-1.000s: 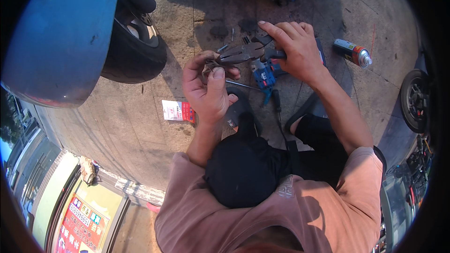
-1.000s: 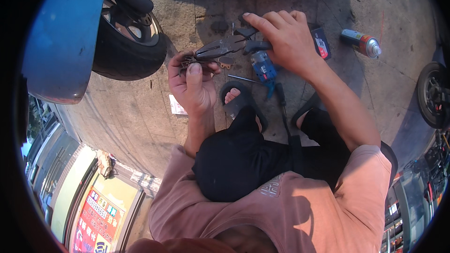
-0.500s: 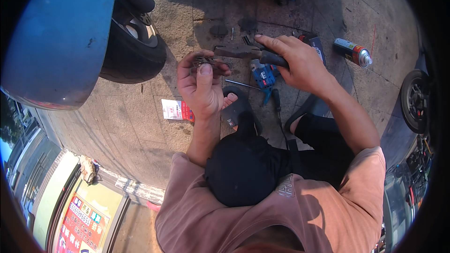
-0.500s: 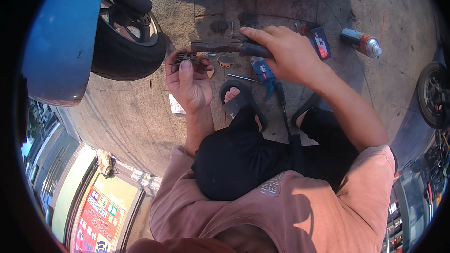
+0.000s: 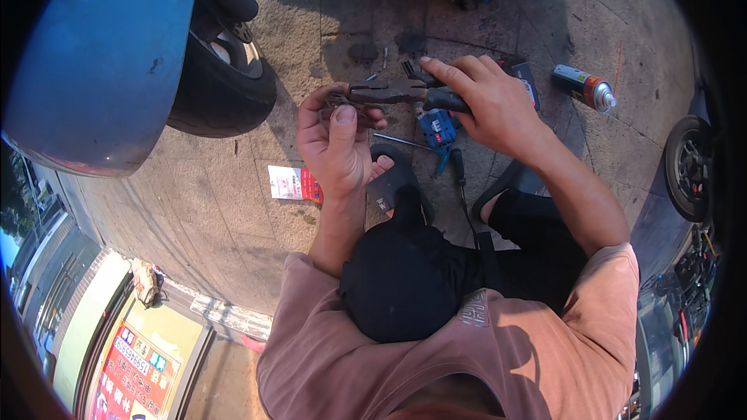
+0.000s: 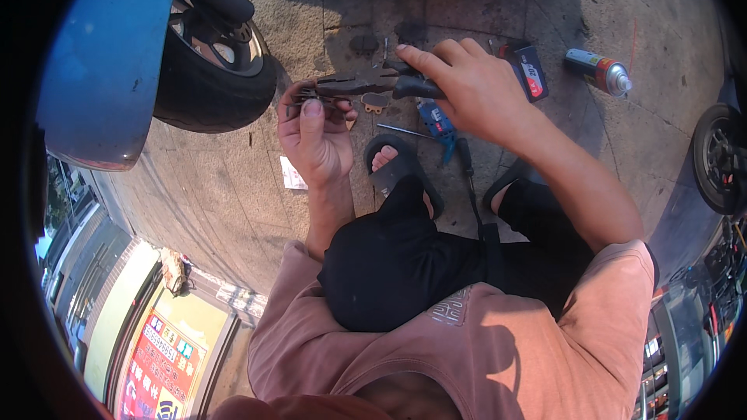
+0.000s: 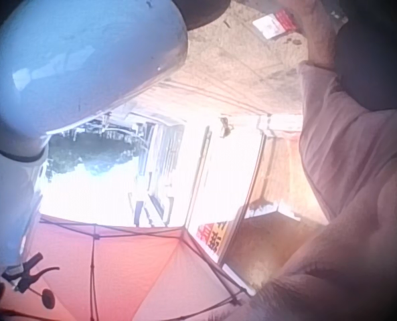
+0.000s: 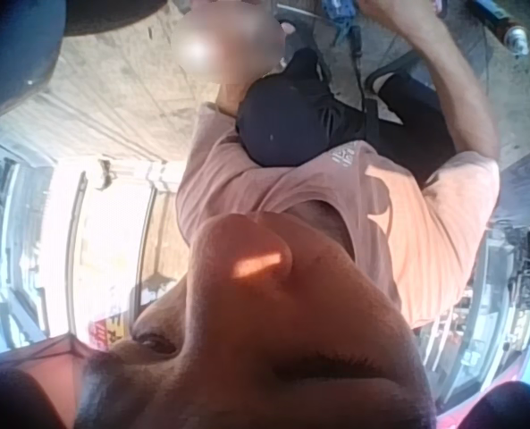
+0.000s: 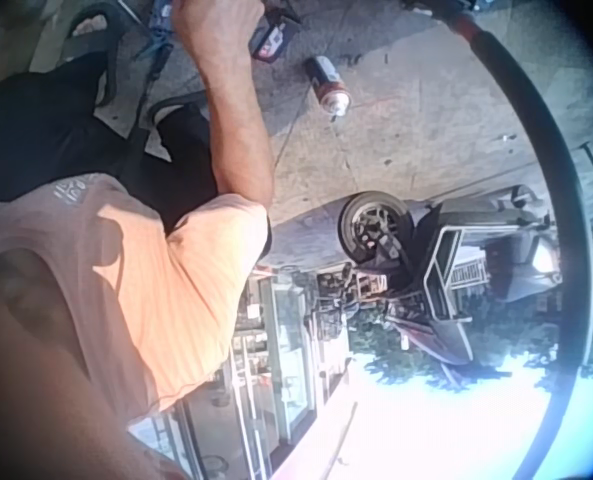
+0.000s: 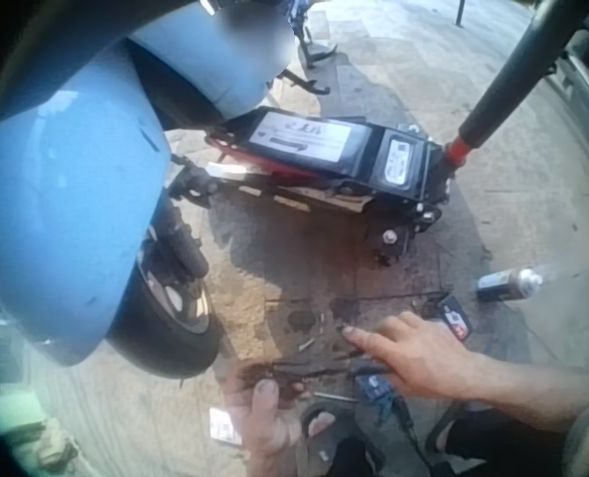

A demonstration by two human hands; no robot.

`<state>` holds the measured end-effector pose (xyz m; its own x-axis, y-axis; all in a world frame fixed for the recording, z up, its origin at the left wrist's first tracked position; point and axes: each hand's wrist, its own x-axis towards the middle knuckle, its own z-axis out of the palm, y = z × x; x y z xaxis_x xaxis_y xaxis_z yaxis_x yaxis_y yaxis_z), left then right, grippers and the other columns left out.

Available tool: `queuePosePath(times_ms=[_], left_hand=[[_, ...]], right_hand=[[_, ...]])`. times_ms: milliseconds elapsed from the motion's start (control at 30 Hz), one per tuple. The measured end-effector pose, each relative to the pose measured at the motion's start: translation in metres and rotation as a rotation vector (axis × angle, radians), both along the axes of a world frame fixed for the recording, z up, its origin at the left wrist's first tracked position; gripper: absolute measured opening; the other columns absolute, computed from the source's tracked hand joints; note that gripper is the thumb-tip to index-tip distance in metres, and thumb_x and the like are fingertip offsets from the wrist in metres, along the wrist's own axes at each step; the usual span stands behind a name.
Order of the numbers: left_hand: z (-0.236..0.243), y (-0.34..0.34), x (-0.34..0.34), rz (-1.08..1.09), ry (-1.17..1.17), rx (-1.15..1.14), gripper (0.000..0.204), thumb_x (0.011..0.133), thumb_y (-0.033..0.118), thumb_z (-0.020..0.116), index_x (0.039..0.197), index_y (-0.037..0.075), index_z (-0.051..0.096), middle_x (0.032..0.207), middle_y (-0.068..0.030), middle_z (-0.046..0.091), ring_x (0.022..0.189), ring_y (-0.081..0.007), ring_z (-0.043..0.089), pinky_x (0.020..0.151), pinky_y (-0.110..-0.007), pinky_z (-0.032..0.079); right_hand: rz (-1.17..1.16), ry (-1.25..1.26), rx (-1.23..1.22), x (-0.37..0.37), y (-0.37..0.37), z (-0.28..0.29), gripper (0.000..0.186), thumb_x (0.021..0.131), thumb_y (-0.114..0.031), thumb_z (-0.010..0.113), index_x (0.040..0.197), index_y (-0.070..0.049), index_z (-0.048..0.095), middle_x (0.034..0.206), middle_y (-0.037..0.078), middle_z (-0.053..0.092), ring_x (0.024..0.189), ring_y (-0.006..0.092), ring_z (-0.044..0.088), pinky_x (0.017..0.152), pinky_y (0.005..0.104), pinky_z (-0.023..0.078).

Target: The person removes a brake caliper from a light blue scooter, cleans it with a cloth, and reattaches it using a screwdriver. The person handles the caliper, brake pads, and screws while seated on the ground.

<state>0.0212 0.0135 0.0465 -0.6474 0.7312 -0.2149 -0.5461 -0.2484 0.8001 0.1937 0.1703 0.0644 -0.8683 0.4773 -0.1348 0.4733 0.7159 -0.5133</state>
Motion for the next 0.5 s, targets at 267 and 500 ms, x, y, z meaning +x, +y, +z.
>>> queuePosePath(times_ms=[267, 500], left_hand=[[0.0073, 0.0033, 0.0026, 0.014, -0.005, -0.007, 0.03, 0.097, 0.004, 0.064, 0.124, -0.004, 0.054, 0.097, -0.0147, 0.069, 0.082, -0.0198, 0.07, 0.072, -0.032, 0.06], [0.0075, 0.0052, 0.0007, 0.027, 0.073, -0.074, 0.029, 0.095, 0.0, 0.065, 0.123, -0.005, 0.057, 0.093, -0.0108, 0.068, 0.076, -0.0145, 0.065, 0.068, -0.026, 0.054]], right_hand=[[-0.008, 0.043, -0.073, 0.0008, 0.0004, -0.0085, 0.064, 0.078, -0.007, 0.075, 0.138, -0.016, 0.054, 0.106, 0.013, 0.061, 0.101, 0.035, 0.063, 0.079, 0.0457, 0.052], [-0.032, 0.004, -0.091, -0.0002, 0.0035, -0.0051, 0.055, 0.082, -0.009, 0.071, 0.135, -0.017, 0.056, 0.098, 0.015, 0.061, 0.092, 0.0368, 0.066, 0.075, 0.0465, 0.052]])
